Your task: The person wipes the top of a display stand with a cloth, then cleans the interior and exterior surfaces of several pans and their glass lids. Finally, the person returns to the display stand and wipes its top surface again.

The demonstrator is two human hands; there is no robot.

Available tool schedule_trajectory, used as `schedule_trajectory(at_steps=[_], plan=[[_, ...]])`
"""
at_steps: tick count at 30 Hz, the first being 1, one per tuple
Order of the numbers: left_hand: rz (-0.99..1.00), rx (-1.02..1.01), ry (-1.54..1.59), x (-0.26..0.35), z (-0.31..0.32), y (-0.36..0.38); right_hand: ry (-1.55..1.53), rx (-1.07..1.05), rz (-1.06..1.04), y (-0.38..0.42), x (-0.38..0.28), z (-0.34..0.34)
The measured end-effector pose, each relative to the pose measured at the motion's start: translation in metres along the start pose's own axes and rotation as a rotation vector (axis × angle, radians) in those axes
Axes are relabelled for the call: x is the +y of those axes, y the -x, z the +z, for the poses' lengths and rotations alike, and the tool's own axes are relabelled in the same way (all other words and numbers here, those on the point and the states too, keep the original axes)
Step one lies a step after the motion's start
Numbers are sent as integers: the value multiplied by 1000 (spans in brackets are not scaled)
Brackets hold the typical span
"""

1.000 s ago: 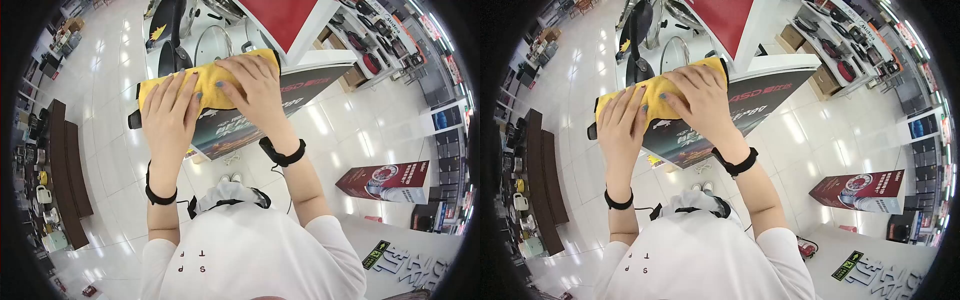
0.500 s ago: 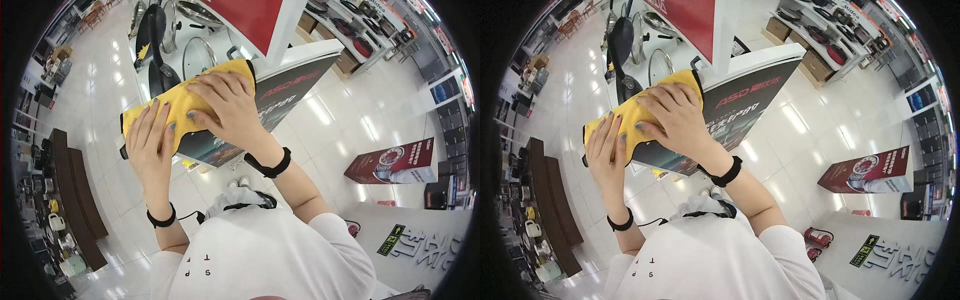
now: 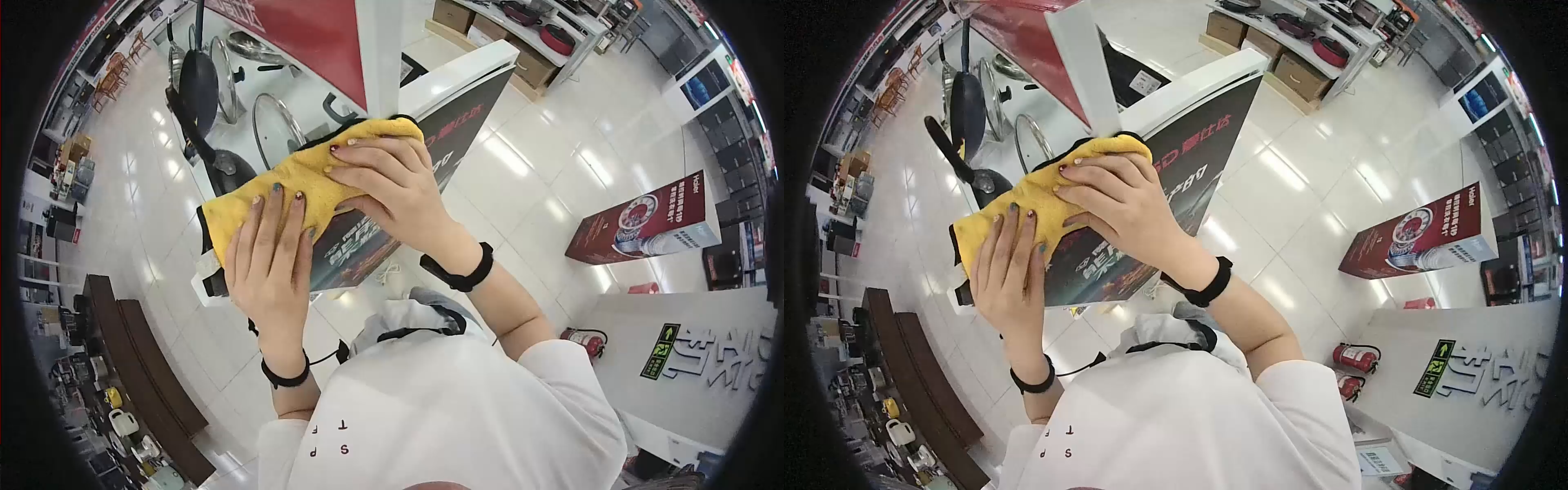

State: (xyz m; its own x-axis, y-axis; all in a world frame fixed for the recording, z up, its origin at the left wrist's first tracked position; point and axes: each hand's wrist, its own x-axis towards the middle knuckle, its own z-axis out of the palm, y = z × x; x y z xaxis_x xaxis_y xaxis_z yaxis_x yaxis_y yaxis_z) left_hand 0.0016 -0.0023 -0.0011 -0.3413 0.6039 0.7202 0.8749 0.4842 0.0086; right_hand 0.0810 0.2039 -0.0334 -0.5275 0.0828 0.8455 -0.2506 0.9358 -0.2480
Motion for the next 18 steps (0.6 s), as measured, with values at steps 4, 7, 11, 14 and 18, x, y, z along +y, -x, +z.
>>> schedule_trajectory(at_steps=[4, 7, 11, 14, 18], plan=[[18, 14, -18, 20, 17, -12, 52, -4, -72, 3, 26, -20], [6, 9, -95, 42, 28, -15, 0, 5, -141, 7, 54, -28], [-14, 40, -188, 79, 55, -17, -109, -37, -258, 5, 98, -49], [-29, 76, -184, 122, 84, -31, -129, -76, -228, -3, 143, -72], [-142, 94, -160, 166, 122, -70, -186, -191, -160, -21, 194, -111]])
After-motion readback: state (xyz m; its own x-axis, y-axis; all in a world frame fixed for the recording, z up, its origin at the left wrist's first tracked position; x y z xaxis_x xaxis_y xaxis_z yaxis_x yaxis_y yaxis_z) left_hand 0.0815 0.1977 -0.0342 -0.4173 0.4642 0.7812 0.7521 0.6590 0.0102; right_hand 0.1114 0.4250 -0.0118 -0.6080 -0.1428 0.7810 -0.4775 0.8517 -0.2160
